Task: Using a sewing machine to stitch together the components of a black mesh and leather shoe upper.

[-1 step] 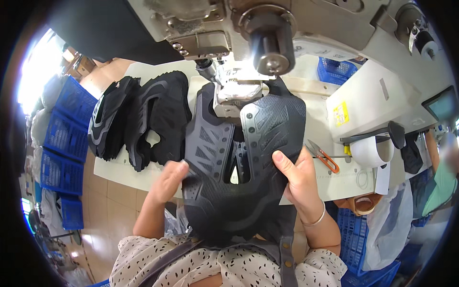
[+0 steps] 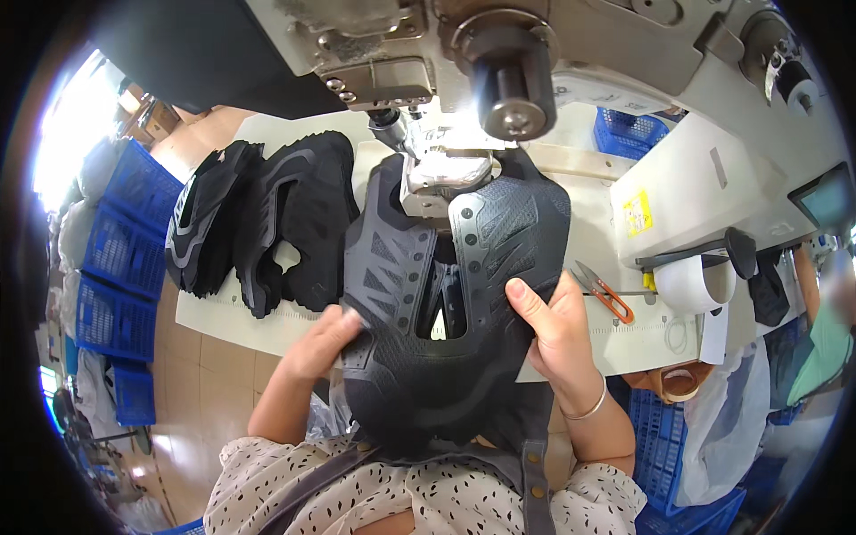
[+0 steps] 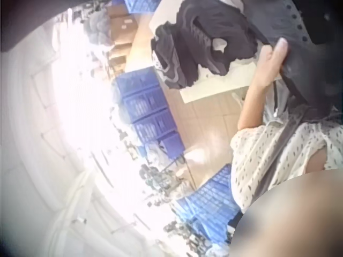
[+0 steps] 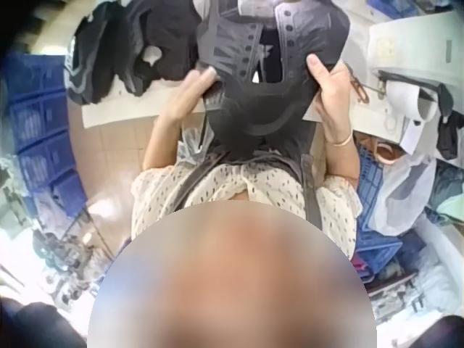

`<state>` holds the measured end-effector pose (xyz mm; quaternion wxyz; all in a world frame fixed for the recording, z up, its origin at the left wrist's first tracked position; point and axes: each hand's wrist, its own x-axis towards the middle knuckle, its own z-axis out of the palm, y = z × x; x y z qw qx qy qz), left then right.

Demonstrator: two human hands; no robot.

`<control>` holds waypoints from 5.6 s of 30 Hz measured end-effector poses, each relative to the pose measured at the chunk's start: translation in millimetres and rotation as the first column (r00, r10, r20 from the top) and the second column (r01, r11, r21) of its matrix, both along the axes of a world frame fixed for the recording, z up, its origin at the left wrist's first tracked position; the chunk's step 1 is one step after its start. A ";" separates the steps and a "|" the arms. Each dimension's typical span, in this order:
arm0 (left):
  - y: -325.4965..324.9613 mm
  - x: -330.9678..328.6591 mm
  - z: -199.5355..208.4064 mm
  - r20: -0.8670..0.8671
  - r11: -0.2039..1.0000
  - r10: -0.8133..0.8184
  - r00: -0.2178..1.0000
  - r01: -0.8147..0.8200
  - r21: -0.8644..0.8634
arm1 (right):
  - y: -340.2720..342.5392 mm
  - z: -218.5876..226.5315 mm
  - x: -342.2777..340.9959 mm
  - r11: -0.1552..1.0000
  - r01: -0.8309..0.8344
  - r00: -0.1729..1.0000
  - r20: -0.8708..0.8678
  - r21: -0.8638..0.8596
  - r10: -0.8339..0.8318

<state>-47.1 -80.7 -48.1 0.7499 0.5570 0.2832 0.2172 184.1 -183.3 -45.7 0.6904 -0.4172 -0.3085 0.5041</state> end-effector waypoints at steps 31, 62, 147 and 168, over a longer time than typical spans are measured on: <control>-50.9 37.9 -38.1 0.043 0.730 0.425 0.904 -0.370 0.574 | -14.7 -47.2 -8.0 0.745 0.410 -0.243 0.850 0.526 -0.467; -54.2 42.9 -26.2 -0.106 0.419 0.483 0.869 -0.123 0.900 | -22.1 -23.5 4.1 0.773 0.435 -0.214 0.887 0.462 -0.409; 63.5 68.8 48.2 0.267 0.956 0.212 0.940 -0.256 0.142 | 56.1 26.1 -2.5 0.963 0.180 0.973 0.106 0.201 -0.204; -9.0 77.6 18.6 0.442 0.963 0.218 0.870 -0.266 0.048 | 43.5 16.5 -30.1 0.998 -0.049 0.995 0.092 0.049 0.045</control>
